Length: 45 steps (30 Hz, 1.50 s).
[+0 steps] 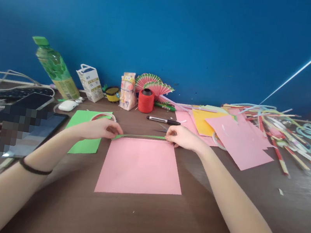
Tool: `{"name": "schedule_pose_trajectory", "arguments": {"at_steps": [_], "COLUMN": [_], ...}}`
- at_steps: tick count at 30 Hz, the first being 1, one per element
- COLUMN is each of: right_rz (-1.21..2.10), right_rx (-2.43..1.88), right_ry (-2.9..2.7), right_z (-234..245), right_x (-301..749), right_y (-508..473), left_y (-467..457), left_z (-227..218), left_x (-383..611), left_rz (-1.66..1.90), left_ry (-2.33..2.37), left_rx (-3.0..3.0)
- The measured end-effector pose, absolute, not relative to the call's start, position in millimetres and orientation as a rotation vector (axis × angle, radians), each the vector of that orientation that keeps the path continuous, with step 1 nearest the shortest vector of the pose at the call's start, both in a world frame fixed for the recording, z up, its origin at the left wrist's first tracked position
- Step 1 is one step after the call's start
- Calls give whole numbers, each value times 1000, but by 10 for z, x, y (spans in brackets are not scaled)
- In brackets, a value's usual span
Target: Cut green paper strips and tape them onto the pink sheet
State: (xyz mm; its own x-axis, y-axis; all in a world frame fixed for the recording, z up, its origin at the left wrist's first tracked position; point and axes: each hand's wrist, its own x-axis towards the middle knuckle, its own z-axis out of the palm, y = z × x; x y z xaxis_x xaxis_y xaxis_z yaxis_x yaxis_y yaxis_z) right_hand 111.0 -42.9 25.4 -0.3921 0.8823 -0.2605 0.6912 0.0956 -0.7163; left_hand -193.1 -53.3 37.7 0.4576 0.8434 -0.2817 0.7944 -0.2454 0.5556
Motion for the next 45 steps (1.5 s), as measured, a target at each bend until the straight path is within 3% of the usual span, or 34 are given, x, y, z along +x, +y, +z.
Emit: {"name": "schedule_pose_trajectory", "arguments": {"at_steps": [9, 23, 35, 45], "right_rz": [1251, 1639, 1412, 1270], "right_rx": [-1572, -1420, -1451, -1551], "right_ry": [-2102, -2076, -1927, -2056], "right_z": [254, 267, 238, 175], "right_x": [1160, 1058, 971, 927], "right_y": [-413, -497, -527, -541], "left_y": [-528, -528, -516, -523], "left_z": [366, 355, 384, 431], "left_x": [-1922, -1988, -2018, -1988], "left_rz": [84, 56, 99, -133], "left_ry": [1369, 1426, 1508, 1567], "left_rx": [2116, 1810, 1767, 2058]}}
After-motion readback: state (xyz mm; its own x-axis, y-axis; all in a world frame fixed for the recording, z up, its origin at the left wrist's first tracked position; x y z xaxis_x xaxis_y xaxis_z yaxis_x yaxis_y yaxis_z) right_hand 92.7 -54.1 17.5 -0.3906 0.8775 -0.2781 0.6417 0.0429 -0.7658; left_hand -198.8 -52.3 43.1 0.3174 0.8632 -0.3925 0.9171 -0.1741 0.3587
